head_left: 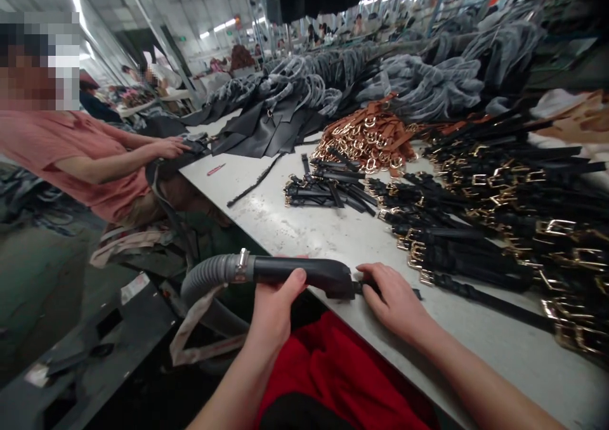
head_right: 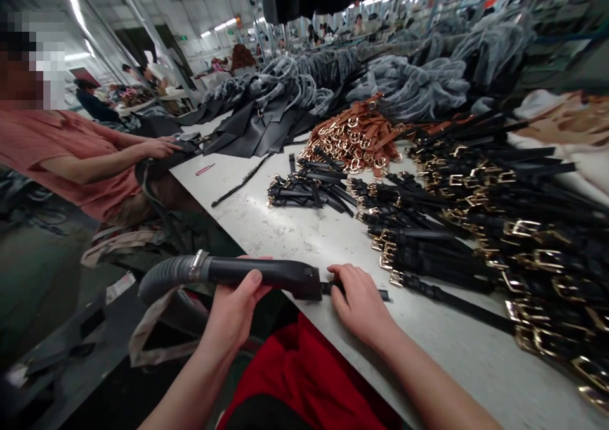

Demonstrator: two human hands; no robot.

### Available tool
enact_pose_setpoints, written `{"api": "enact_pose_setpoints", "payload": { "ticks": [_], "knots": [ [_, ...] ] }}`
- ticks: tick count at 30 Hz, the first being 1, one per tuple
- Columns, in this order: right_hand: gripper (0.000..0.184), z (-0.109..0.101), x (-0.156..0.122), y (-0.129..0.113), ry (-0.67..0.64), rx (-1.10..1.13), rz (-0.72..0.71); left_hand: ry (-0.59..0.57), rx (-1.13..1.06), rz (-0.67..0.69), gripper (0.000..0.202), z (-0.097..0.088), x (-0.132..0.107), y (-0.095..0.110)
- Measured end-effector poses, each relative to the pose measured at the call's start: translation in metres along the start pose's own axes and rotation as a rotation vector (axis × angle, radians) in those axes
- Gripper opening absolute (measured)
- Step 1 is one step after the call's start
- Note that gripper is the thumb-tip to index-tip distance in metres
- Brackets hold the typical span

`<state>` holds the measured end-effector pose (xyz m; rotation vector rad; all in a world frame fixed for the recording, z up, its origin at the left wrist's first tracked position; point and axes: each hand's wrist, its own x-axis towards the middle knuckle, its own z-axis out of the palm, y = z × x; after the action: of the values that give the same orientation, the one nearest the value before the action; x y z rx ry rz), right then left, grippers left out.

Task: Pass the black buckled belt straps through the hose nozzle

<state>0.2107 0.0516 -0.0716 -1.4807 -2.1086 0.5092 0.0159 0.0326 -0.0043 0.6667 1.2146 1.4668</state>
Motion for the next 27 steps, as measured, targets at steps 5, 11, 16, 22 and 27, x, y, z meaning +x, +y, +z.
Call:
{"api": "enact_pose_setpoints", "payload": {
  "ticks": [5,11,16,22,27],
  "knots": [
    [0.030,0.002,0.000,0.003,0.021,0.031,0.020,-0.078,0.124,0.076,0.036,0.007,-0.006,0.000],
    [0.029,0.007,0.001,0.007,0.026,0.011,0.020,-0.107,0.208,0.083,0.032,0.009,-0.005,0.004],
    [0.032,0.008,0.001,0.009,0.029,0.014,0.018,-0.159,0.243,0.131,0.030,0.017,-0.004,-0.001],
    [0.023,0.007,0.002,0.007,0.044,-0.007,0.016,0.003,0.047,0.066,0.038,-0.016,-0.001,0.014],
    [0.018,0.006,0.002,0.009,0.023,-0.026,-0.047,0.058,-0.082,0.041,0.042,-0.027,-0.005,0.007]
  ]
}}
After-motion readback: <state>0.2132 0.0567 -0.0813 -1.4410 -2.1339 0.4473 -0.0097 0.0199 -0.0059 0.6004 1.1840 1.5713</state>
